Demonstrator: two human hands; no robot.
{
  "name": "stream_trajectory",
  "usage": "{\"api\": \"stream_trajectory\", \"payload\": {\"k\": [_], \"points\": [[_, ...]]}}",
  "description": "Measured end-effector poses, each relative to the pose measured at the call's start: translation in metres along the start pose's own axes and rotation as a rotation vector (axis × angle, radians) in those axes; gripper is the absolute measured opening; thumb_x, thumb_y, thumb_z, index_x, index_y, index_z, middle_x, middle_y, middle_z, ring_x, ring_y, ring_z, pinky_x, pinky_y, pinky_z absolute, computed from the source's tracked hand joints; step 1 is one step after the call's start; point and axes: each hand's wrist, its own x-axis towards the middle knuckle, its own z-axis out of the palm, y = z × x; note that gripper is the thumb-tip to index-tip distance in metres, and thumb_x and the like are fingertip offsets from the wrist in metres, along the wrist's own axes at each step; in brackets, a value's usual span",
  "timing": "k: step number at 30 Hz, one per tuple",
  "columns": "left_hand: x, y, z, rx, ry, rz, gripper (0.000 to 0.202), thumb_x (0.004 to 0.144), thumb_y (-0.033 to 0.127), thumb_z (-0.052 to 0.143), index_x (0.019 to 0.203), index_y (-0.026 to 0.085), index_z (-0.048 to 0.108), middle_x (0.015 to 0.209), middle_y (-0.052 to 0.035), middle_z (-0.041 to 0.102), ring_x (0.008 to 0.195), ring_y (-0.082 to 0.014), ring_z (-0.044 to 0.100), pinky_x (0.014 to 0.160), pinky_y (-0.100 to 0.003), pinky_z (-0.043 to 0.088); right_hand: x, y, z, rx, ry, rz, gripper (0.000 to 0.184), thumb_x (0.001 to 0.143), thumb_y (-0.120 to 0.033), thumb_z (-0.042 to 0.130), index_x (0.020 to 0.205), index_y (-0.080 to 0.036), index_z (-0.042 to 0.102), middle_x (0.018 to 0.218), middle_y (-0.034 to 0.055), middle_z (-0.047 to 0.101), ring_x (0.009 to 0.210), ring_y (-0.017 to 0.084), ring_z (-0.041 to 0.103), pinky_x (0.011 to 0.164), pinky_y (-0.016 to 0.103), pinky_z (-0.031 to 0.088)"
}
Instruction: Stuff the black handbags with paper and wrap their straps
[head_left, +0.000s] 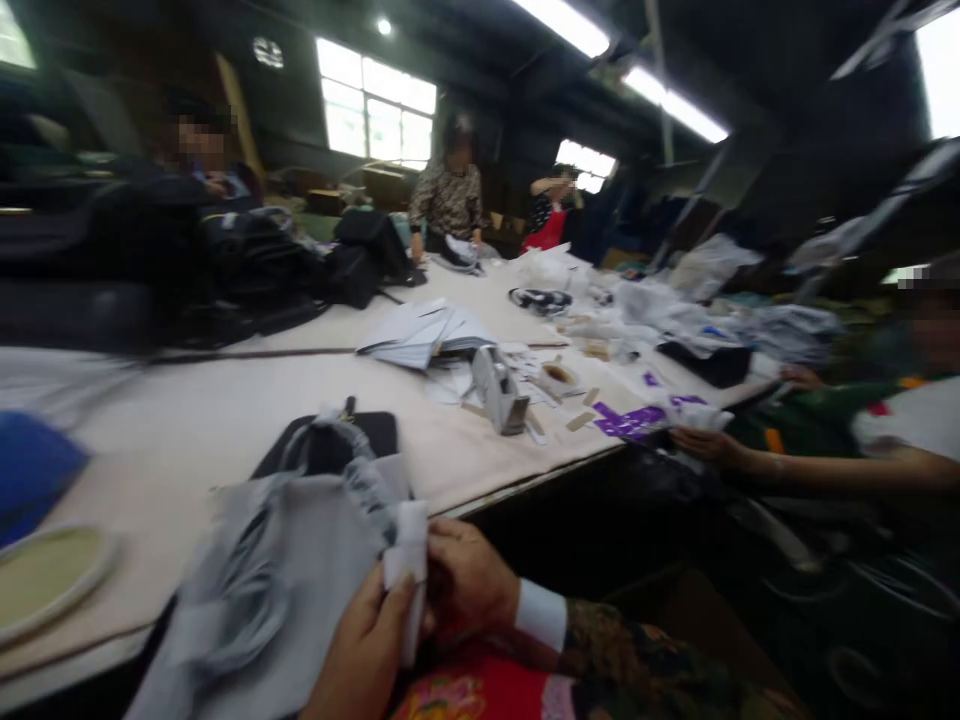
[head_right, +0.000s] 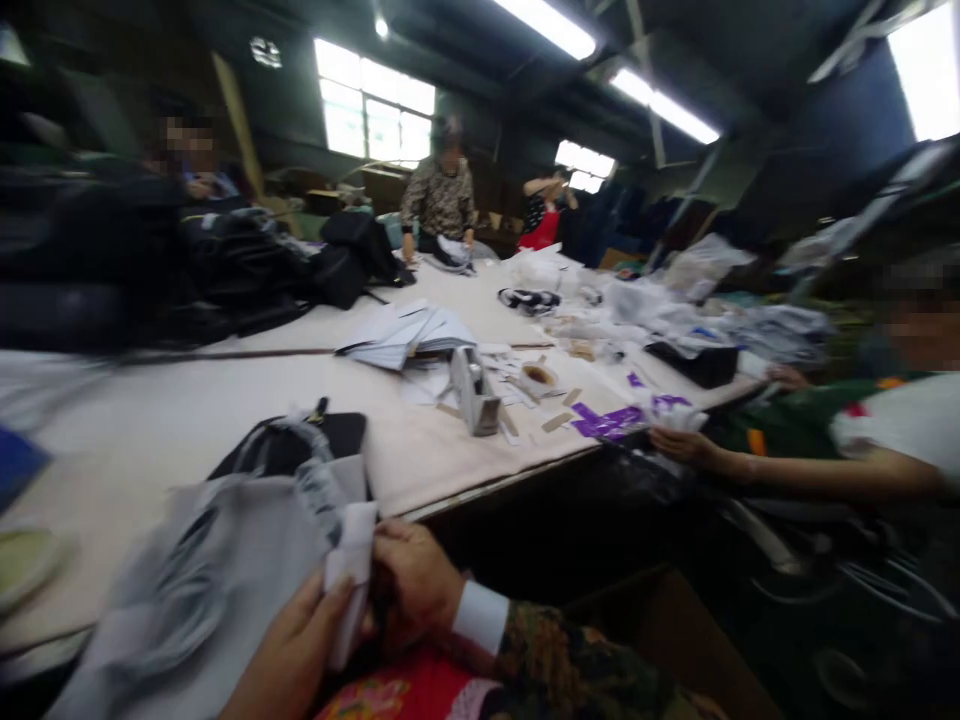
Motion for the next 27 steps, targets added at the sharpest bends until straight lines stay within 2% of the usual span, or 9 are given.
{"api": "stream_trajectory", "payload": {"k": [3,7,11,14,17,19,22,24,27], "points": [[-0.003,0.013,0.005,0.054,-0.012,0.086,0.044,0.094,0.053,0.044,0.109,0.015,0.062,0.075,-0.0048,0.068,0.065,-0.0196,0.061,0.061,-0.03,0.05,-0.019,-0.007,0.0,-0.022,-0.072,-0.005,0.051,0.085,-0.065,0.062,0.103,-0.019,0.07,0.073,0.0005,0.066,0.057,0.013,0.056,0.056,0.027,0.047],[-0.005,0.014,0.001,0.467,0.053,0.283,0.028,0.097,0.034,0.043,0.101,0.015,0.062,0.096,-0.0116,0.071,0.085,-0.0221,0.065,0.075,-0.033,0.051,-0.026,-0.014,-0.002,-0.222,-0.024,-0.008,0.045,0.073,-0.047,0.083,0.107,-0.018,0.072,0.092,0.0054,0.074,0.083,0.023,0.066,0.078,0.034,0.053],[-0.023,0.032,-0.014,0.757,0.044,0.331,0.025,0.096,0.037,0.05,0.105,0.018,0.064,0.087,-0.008,0.073,0.076,-0.0219,0.067,0.067,-0.031,0.051,-0.026,-0.016,0.003,-0.135,0.016,0.111,0.044,0.073,-0.047,0.082,0.104,-0.017,0.075,0.093,0.0071,0.077,0.074,0.023,0.068,0.07,0.035,0.054],[-0.033,0.05,-0.044,0.817,0.349,0.476,0.027,0.095,0.034,0.052,0.113,0.017,0.064,0.085,-0.007,0.072,0.078,-0.0213,0.068,0.075,-0.033,0.053,-0.021,-0.016,0.003,-0.102,0.074,0.097,0.045,0.07,-0.046,0.084,0.103,-0.016,0.075,0.088,0.0064,0.077,0.069,0.02,0.066,0.065,0.031,0.053],[-0.036,0.05,-0.089,0.922,0.778,0.57,0.034,0.09,0.038,0.06,0.113,0.013,0.065,0.109,-0.0156,0.068,0.109,-0.0288,0.062,0.101,-0.045,0.047,-0.016,-0.015,-0.001,-0.104,0.107,0.048,0.043,0.071,-0.046,0.083,0.099,-0.015,0.075,0.089,0.0063,0.076,0.075,0.02,0.066,0.068,0.029,0.052],[-0.035,0.035,-0.12,0.893,0.861,0.492,0.047,0.086,0.047,0.064,0.116,0.011,0.064,0.119,-0.0183,0.065,0.121,-0.0335,0.055,0.109,-0.051,0.041,-0.016,-0.012,-0.004,-0.129,0.114,0.026,0.043,0.074,-0.048,0.081,0.101,-0.015,0.075,0.09,0.0061,0.076,0.078,0.021,0.066,0.07,0.029,0.051],[-0.033,-0.002,-0.153,0.487,0.742,0.192,0.058,0.089,0.061,0.053,0.122,0.014,0.062,0.116,-0.0155,0.068,0.112,-0.0301,0.063,0.101,-0.047,0.049,-0.019,-0.007,-0.007,-0.231,0.106,-0.008,0.044,0.079,-0.051,0.074,0.104,-0.015,0.073,0.09,0.0056,0.075,0.081,0.022,0.066,0.073,0.031,0.051],[-0.033,-0.027,-0.164,0.25,0.727,0.085,0.064,0.087,0.068,0.052,0.121,0.015,0.062,0.116,-0.0145,0.069,0.112,-0.0297,0.064,0.098,-0.045,0.051,-0.019,-0.006,-0.008,-0.35,0.118,-0.048,0.044,0.081,-0.053,0.071,0.102,-0.014,0.074,0.088,0.0056,0.075,0.081,0.024,0.066,0.072,0.032,0.052],[-0.034,-0.051,-0.169,0.123,0.756,0.018,0.071,0.076,0.072,0.062,0.119,0.016,0.063,0.118,-0.0138,0.069,0.113,-0.0307,0.064,0.095,-0.043,0.053,-0.019,-0.008,-0.008,-0.529,0.145,-0.13,0.045,0.083,-0.055,0.066,0.098,-0.013,0.074,0.086,0.0067,0.075,0.081,0.025,0.066,0.07,0.032,0.052]]}}
